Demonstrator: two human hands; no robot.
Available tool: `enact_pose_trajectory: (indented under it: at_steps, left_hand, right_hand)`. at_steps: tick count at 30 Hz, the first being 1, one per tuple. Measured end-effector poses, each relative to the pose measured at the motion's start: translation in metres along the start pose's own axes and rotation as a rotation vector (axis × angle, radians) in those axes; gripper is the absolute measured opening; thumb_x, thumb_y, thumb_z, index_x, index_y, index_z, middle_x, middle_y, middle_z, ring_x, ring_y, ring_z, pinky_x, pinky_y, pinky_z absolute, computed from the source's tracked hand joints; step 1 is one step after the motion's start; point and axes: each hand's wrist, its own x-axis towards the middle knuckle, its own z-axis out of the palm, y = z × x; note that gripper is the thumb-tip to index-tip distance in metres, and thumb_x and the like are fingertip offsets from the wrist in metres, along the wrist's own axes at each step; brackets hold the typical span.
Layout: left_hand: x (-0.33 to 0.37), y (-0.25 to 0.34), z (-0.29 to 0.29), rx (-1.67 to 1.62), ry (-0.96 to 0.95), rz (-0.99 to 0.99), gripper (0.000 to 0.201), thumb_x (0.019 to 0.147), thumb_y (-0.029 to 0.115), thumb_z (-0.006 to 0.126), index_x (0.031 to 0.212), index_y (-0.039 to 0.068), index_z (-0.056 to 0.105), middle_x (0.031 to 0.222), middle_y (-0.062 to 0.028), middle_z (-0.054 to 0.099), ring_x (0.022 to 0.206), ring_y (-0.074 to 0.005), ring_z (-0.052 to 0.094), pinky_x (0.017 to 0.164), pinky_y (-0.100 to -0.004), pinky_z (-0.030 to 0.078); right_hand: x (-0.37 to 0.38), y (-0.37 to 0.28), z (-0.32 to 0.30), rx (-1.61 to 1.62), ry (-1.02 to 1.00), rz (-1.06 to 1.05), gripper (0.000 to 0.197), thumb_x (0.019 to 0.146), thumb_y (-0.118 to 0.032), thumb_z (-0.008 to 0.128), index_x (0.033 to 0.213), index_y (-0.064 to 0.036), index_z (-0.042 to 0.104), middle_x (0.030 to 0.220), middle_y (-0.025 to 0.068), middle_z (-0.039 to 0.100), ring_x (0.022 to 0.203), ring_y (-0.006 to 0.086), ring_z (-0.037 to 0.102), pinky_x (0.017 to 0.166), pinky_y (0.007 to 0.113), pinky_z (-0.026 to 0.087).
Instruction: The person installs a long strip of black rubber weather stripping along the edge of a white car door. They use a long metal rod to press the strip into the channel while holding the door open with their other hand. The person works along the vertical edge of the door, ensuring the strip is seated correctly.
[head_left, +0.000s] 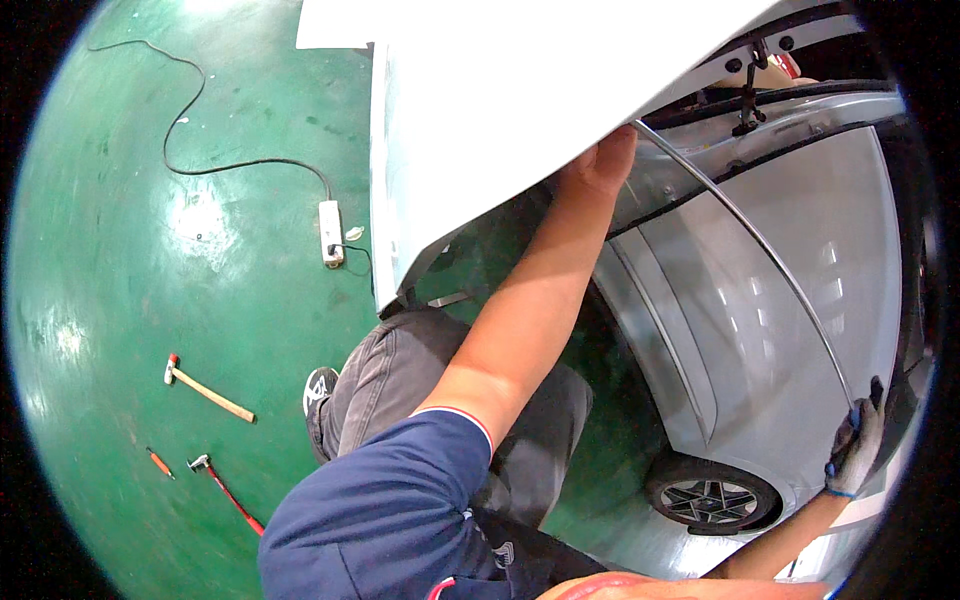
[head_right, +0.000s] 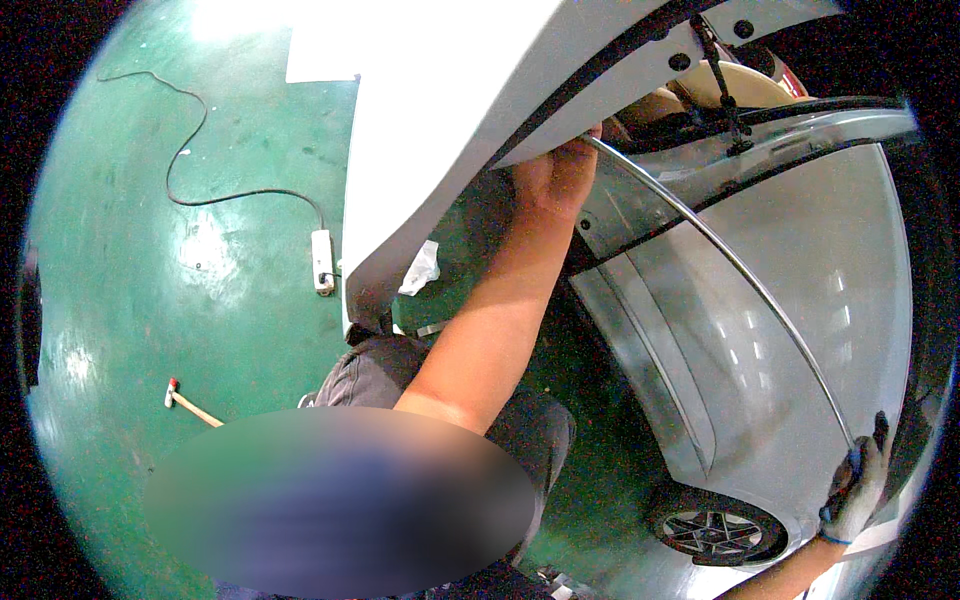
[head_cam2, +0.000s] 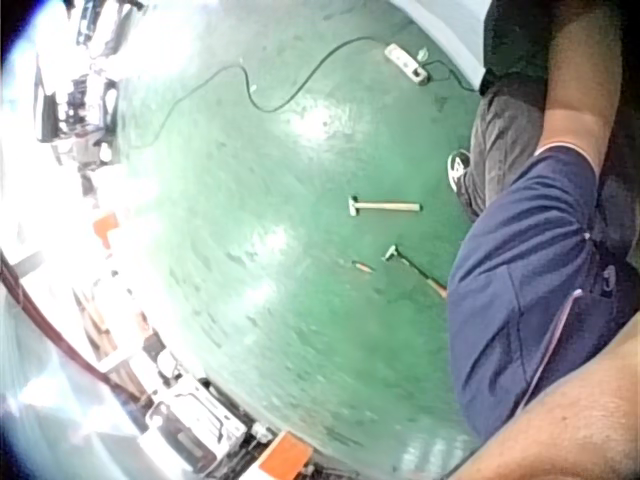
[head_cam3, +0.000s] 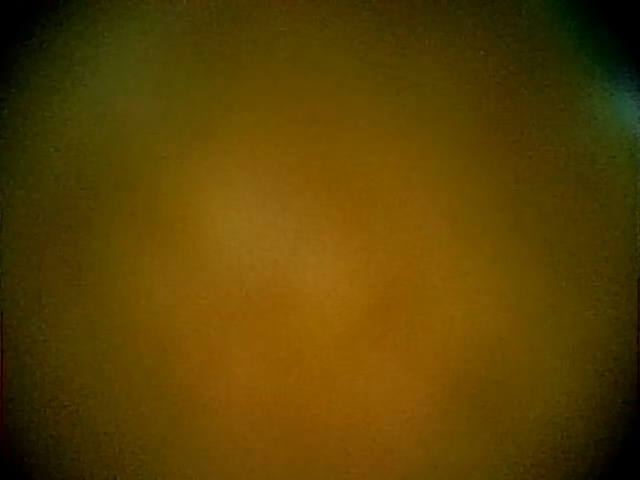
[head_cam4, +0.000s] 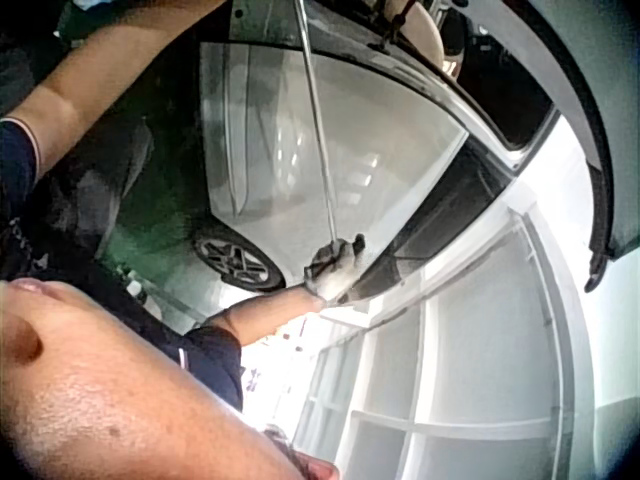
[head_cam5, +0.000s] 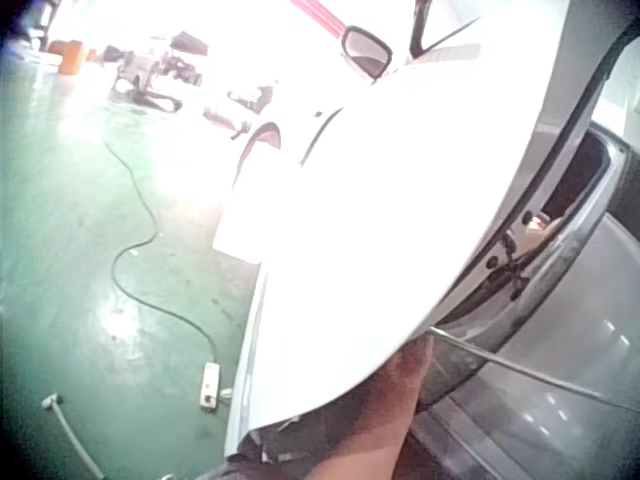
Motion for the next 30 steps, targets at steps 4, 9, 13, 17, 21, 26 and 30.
enact_pose_trajectory:
  at_steps: [4,9,13,17,21,26,30]
  left_hand:
    - [0.0,0.0,0.004,0.019,0.041,0.012,0.032,0.091,0.027,0.056,0.109,0.001,0.061,0.111,-0.0174,0.064,0.101,-0.0337,0.062,0.082,-0.0502,0.053]
    - [-0.003,0.001,0.007,-0.037,0.076,-0.02,0.03,0.091,0.025,0.057,0.108,0.0,0.062,0.111,-0.0177,0.065,0.102,-0.0335,0.062,0.082,-0.0492,0.053]
    - [-0.002,0.002,0.001,-0.026,0.01,-0.055,0.03,0.091,0.025,0.057,0.107,0.0,0.062,0.112,-0.0178,0.065,0.102,-0.0338,0.063,0.082,-0.0489,0.054]
    - [-0.001,0.003,0.001,0.01,-0.027,-0.048,0.032,0.092,0.026,0.056,0.109,0.0,0.062,0.113,-0.019,0.064,0.102,-0.0351,0.063,0.084,-0.0505,0.054]
    - [-0.002,0.001,0.001,0.008,-0.018,-0.06,0.033,0.092,0.027,0.055,0.11,0.0,0.061,0.114,-0.0198,0.063,0.102,-0.0364,0.063,0.084,-0.0515,0.054]
    - [0.002,0.003,-0.004,-0.002,-0.022,-0.066,0.033,0.092,0.027,0.054,0.111,0.0,0.061,0.114,-0.0199,0.063,0.102,-0.0373,0.063,0.083,-0.0522,0.055]
    - [0.002,0.003,-0.003,0.02,-0.016,-0.057,0.033,0.092,0.029,0.055,0.11,0.001,0.061,0.113,-0.0192,0.064,0.101,-0.0369,0.063,0.082,-0.0519,0.054]
  right_hand:
    - [0.008,0.01,-0.012,0.009,-0.071,0.055,0.049,0.092,-0.018,0.049,0.139,-0.0044,0.042,0.07,-0.0081,0.036,0.047,0.0002,0.025,0.042,0.016,0.019]
    - [0.003,-0.012,-0.009,-0.106,-0.034,-0.015,0.049,0.093,-0.02,0.05,0.138,-0.0034,0.043,0.066,-0.0091,0.035,0.046,0.0,0.024,0.04,0.017,0.018]
    - [0.007,-0.002,0.002,-0.047,-0.019,0.038,0.048,0.093,-0.018,0.049,0.138,-0.0053,0.043,0.066,-0.0076,0.037,0.046,0.0003,0.028,0.04,0.016,0.02]
    - [0.018,0.005,-0.006,-0.088,-0.116,0.049,0.047,0.093,-0.017,0.048,0.138,-0.0067,0.043,0.069,-0.0076,0.039,0.049,-0.0003,0.031,0.041,0.015,0.023]
    - [0.023,-0.002,-0.01,-0.03,-0.016,-0.021,0.048,0.091,-0.022,0.052,0.137,-0.0062,0.046,0.071,-0.0094,0.041,0.046,-0.001,0.027,0.04,0.016,0.018]
    - [0.033,0.02,-0.01,-0.115,-0.136,0.064,0.049,0.091,-0.018,0.051,0.138,-0.0069,0.044,0.071,-0.0076,0.04,0.05,-0.0007,0.029,0.042,0.015,0.022]
    - [0.028,0.009,-0.004,-0.084,-0.077,0.055,0.047,0.092,-0.019,0.049,0.138,-0.0064,0.044,0.068,-0.0066,0.042,0.045,-0.0004,0.029,0.039,0.015,0.023]
